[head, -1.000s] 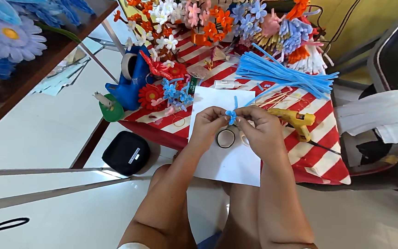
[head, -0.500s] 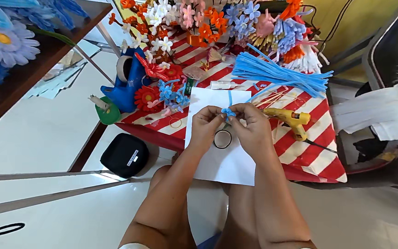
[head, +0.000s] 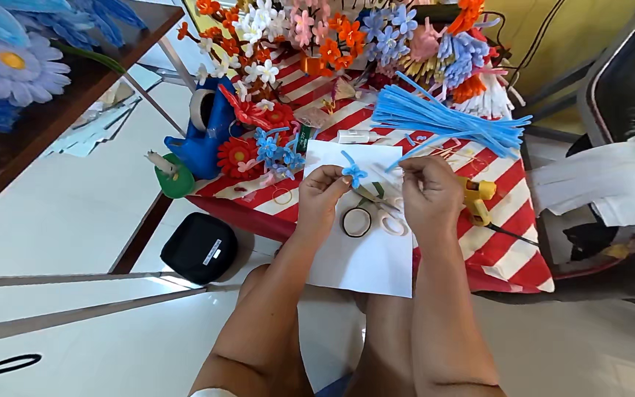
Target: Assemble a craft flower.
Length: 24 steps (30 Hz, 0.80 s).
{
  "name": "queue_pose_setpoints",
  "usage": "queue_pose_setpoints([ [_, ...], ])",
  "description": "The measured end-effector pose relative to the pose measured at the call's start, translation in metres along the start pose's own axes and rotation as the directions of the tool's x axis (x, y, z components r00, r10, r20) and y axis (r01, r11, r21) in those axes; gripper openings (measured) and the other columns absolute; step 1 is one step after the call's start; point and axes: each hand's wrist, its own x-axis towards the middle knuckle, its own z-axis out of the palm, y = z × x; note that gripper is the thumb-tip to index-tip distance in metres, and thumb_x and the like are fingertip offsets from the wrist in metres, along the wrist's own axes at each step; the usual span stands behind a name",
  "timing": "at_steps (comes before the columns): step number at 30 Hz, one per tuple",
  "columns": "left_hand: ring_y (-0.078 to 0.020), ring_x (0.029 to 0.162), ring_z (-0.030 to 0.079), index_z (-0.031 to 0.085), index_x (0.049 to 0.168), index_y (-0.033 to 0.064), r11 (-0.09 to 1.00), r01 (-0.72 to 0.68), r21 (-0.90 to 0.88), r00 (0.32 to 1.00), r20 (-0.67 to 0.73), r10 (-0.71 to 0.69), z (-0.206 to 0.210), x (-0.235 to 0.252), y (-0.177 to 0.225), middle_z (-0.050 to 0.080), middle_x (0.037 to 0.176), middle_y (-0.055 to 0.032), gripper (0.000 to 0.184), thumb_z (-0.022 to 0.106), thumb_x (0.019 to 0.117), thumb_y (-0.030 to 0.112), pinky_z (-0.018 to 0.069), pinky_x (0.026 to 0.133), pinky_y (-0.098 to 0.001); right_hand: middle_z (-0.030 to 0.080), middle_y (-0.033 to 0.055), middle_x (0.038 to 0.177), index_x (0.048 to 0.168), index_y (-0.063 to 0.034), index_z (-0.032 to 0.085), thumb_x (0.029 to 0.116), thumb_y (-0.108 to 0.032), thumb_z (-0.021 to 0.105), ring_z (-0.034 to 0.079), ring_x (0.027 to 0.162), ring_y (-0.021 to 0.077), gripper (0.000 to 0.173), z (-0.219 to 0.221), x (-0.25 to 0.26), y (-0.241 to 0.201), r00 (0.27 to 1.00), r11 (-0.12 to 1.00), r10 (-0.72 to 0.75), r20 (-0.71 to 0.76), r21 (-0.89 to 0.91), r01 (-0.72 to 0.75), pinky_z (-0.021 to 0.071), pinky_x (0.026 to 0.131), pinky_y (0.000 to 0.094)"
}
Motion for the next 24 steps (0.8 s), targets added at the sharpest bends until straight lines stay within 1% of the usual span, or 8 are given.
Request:
queue_pose_setpoints([
  [2,-0.0094,0.080,0.070,0.072,0.098,0.0110,0.999,0.014,-0.031,1.000,0.003,-0.014,-0.002,0.001,0.003,0.072,0.088,0.0008,0.020,0.060,0.0933,-0.004,0.0603,0.082,-0.0320,0.065,0.0164,0.098,0.103,0.0059,0.071,0.0925,0.006,0.049,0.062,0.082,0.0156,0.024,-0.005,0.001,0.004,0.999,1.000,-0.005,-0.046,-0.031,0.004,0.0530,0.072,0.0265],
  [4,-0.0093,0.080,0.070,0.072,0.097,0.0114,0.998,0.031,-0.055,0.999,0.038,-0.029,-0.004,0.002,0.004,0.072,0.087,0.0004,0.020,0.060,0.0928,-0.004,0.0606,0.082,-0.0319,0.067,0.0148,0.097,0.107,0.0070,0.069,0.0961,0.005,0.046,0.064,0.085,0.0125,0.026,-0.008,0.000,0.003,0.999,0.999,0.033,-0.030,0.018,-0.033,0.0547,0.077,0.0249],
  [6,-0.0093,0.080,0.070,0.073,0.096,0.0113,0.998,0.036,-0.055,0.996,0.084,-0.031,-0.005,0.001,0.003,0.072,0.086,0.0003,0.018,0.063,0.0917,-0.003,0.0606,0.082,-0.0320,0.069,0.0090,0.096,0.115,0.0060,0.066,0.0976,0.001,0.045,0.067,0.085,0.0065,0.027,-0.009,0.000,-0.005,0.989,0.979,0.116,0.087,0.159,-0.128,0.0568,0.077,0.0232],
  [8,-0.0091,0.080,0.070,0.073,0.097,0.0107,0.999,0.035,-0.037,0.993,0.114,-0.031,-0.005,0.000,0.001,0.073,0.086,0.0001,0.016,0.065,0.0909,-0.002,0.0603,0.082,-0.0307,0.069,0.0027,0.095,0.118,0.0019,0.064,0.0990,-0.005,0.052,0.068,0.083,0.0041,0.023,-0.010,-0.001,-0.012,0.959,0.925,0.155,0.239,0.306,-0.226,0.0591,0.077,0.0237],
  [10,-0.0088,0.080,0.070,0.073,0.097,0.0103,0.999,0.031,-0.019,0.990,0.138,-0.028,-0.005,0.000,-0.001,0.073,0.086,0.0002,0.014,0.066,0.0913,-0.001,0.0601,0.082,-0.0304,0.068,-0.0021,0.089,0.109,-0.0023,0.067,0.0959,-0.008,0.060,0.064,0.078,0.0007,0.016,-0.007,-0.003,-0.016,0.944,0.901,0.134,0.301,0.359,-0.242,0.0561,0.072,0.0190],
  [13,-0.0090,0.080,0.070,0.072,0.098,0.0093,1.000,0.025,-0.011,0.988,0.153,-0.023,-0.004,0.000,-0.003,0.073,0.087,-0.0005,0.014,0.065,0.0922,-0.002,0.0599,0.082,-0.0306,0.068,-0.0020,0.090,0.103,-0.0038,0.069,0.0920,-0.007,0.065,0.064,0.079,-0.0004,0.012,-0.002,-0.005,-0.019,0.947,0.916,0.115,0.301,0.336,-0.218,0.0558,0.073,0.0166],
  [19,-0.0067,0.078,0.069,0.072,0.096,0.0090,1.000,0.026,-0.008,0.989,0.143,-0.025,0.001,-0.001,-0.006,0.072,0.084,0.0008,0.015,0.065,0.0916,-0.003,0.0595,0.080,-0.0279,0.067,-0.0002,0.087,0.097,-0.0025,0.068,0.0926,-0.008,0.063,0.064,0.078,-0.0006,0.008,0.007,-0.009,-0.021,0.966,0.945,0.090,0.244,0.285,-0.160,0.0559,0.074,0.0164],
  [24,-0.0058,0.078,0.068,0.071,0.096,0.0087,0.998,-0.009,0.057,0.995,0.097,0.003,0.003,-0.002,-0.008,0.071,0.084,0.0020,0.014,0.064,0.0918,-0.003,0.0587,0.079,-0.0273,0.067,0.0030,0.086,0.094,-0.0001,0.071,0.0923,-0.007,0.063,0.064,0.079,-0.0001,0.010,0.010,-0.011,-0.025,0.978,0.973,0.069,0.196,0.205,-0.110,0.0542,0.076,0.0153],
])
